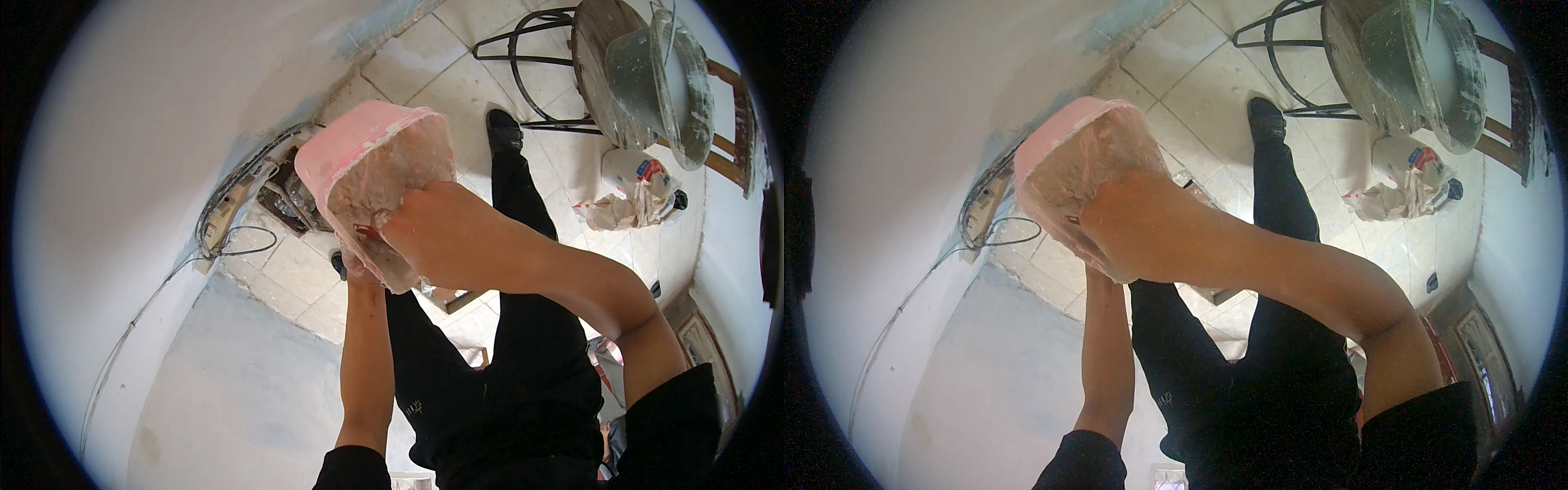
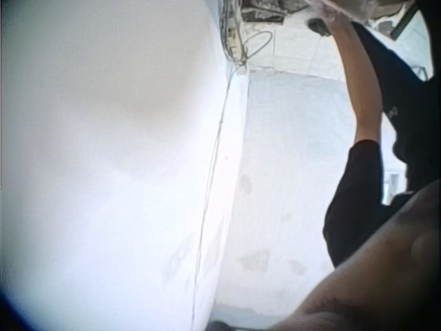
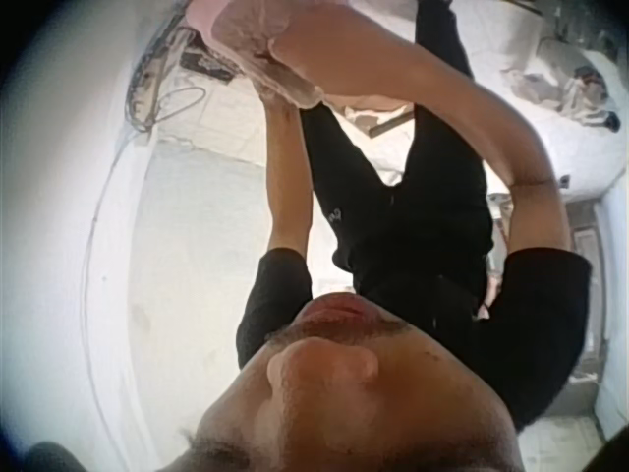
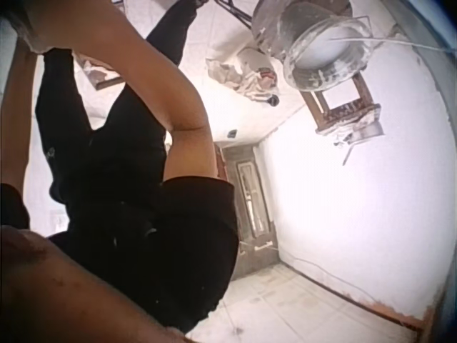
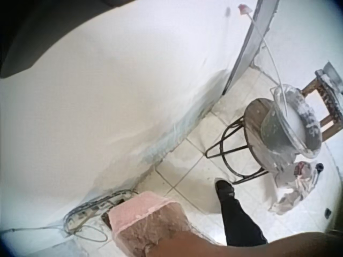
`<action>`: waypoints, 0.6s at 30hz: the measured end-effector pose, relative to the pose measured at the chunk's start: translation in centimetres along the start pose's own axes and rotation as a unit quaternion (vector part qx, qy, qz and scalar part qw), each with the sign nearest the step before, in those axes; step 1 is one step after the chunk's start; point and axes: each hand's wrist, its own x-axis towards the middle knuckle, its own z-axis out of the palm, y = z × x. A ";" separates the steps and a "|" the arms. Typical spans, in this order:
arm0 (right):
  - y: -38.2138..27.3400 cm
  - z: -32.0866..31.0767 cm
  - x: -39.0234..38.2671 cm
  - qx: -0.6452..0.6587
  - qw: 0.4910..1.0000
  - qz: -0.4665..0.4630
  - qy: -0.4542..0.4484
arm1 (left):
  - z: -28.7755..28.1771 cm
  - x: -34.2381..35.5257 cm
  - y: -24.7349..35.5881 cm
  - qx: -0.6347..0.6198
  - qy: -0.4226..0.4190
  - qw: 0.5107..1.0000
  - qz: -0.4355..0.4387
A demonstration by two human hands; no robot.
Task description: The person patches a damaged section of a wall by applying white compound with a red spreader and smoothing it across the surface.
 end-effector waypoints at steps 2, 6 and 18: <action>0.5 0.4 0.4 0.013 0.999 -0.011 -0.034 | -0.9 -0.9 -0.6 0.003 -0.006 1.000 0.000; 1.7 2.0 0.2 0.112 0.994 -0.016 -0.008 | -3.3 -2.4 -1.4 0.010 -0.029 0.999 0.008; 5.5 6.7 -1.6 0.303 0.945 0.085 0.093 | 5.1 -2.3 1.7 0.207 0.034 0.977 0.026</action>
